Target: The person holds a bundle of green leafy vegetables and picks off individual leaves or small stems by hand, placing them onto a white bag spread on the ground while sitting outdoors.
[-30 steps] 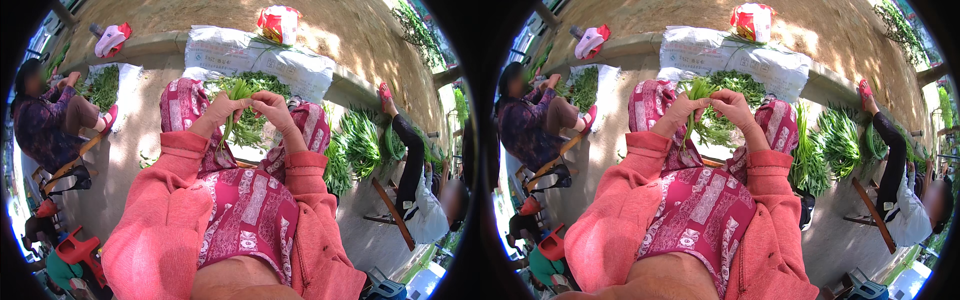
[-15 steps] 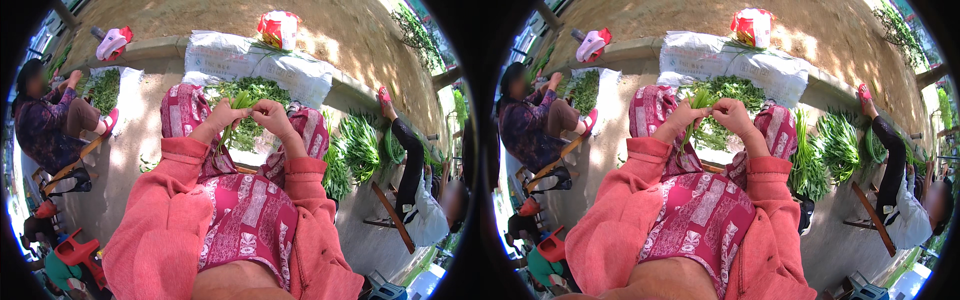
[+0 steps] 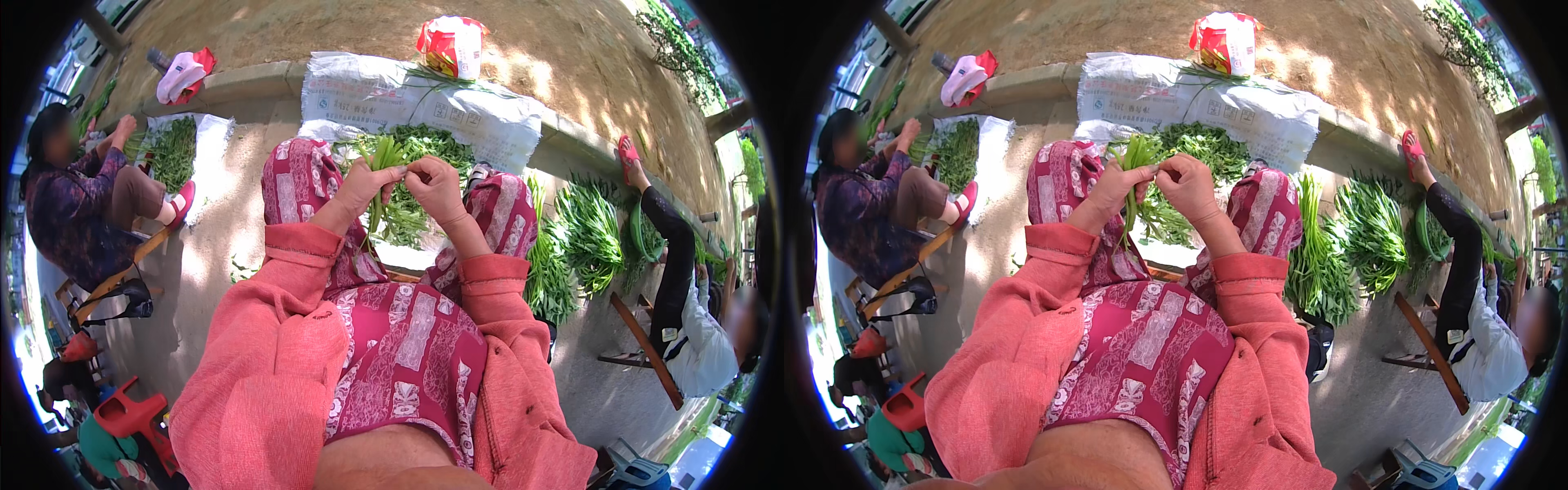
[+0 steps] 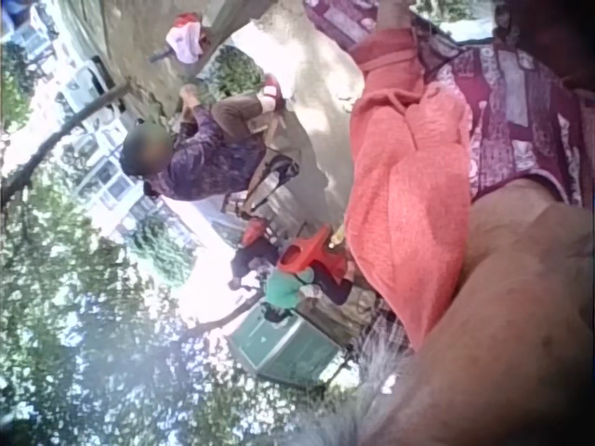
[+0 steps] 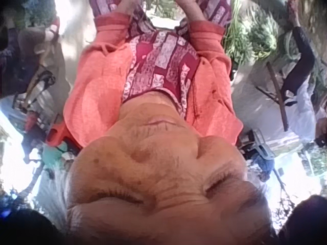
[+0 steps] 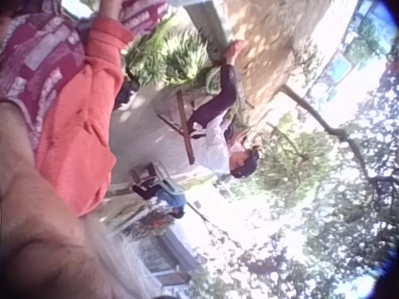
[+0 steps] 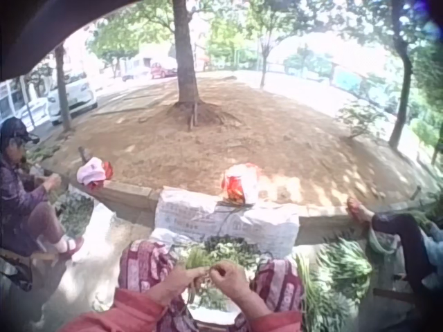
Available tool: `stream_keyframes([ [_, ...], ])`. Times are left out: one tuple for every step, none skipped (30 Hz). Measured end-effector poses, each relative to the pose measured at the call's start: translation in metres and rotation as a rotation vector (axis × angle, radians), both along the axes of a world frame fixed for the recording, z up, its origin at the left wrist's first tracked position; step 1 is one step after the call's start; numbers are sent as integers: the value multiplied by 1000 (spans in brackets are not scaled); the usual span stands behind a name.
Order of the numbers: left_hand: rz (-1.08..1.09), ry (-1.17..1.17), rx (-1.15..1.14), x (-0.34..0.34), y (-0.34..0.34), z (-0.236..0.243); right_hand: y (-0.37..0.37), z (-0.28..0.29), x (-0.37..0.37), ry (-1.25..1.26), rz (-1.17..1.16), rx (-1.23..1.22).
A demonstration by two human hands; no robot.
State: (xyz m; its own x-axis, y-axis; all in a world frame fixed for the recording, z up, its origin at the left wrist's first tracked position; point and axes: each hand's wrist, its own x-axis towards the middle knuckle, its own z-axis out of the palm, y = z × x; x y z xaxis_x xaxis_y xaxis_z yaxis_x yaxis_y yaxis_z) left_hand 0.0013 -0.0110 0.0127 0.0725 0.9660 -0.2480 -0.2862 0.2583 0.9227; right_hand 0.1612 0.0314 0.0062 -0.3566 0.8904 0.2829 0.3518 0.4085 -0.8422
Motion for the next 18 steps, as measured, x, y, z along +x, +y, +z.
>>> stream_keyframes([
  [4, -21, 28, 2, -2, 1, 2, -9, 0, 3, -35, -8],
  [4, -43, 57, 3, -2, 2, 6, -20, 1, 5, -73, -16],
  [27, -62, 45, 4, -1, 2, 10, -33, 2, 146, -120, -256],
  [59, -86, 36, 4, 0, 0, 15, -31, 0, 227, -144, -380],
  [92, -110, 26, 4, 2, -2, 17, -28, 2, 252, -154, -434],
  [125, -135, 17, 3, 4, -4, 18, -25, 4, 277, -163, -487],
  [180, -183, -8, 2, 7, -9, 20, -26, 9, 185, -156, -501],
  [204, -184, -5, -1, 9, -12, 22, -29, 15, 93, -148, -513],
  [229, -184, -1, -4, 11, -16, 24, -31, 17, 1, -140, -524],
  [248, -184, -2, -5, 11, -16, 23, -34, 15, 39, -156, -439],
  [275, -136, 2, -5, 10, -15, 23, -36, 13, 77, -172, -353],
  [275, -128, -14, -4, 9, -16, 22, -38, 12, 114, -188, -267],
  [279, -118, -25, -5, 10, -15, 21, -36, 11, 165, -195, -303],
  [282, -107, -37, -6, 9, -14, 22, -37, 11, 163, -183, -333],
  [298, -102, -62, -6, 9, -12, 22, -38, 11, 160, -171, -364],
  [285, -71, -53, -6, 9, -12, 22, -38, 12, 158, -163, -394],
  [271, -40, -44, -7, 9, -13, 21, -35, 11, 138, -152, -360],
  [256, -10, -35, -8, 9, -14, 22, -37, 13, 97, -147, -366],
])
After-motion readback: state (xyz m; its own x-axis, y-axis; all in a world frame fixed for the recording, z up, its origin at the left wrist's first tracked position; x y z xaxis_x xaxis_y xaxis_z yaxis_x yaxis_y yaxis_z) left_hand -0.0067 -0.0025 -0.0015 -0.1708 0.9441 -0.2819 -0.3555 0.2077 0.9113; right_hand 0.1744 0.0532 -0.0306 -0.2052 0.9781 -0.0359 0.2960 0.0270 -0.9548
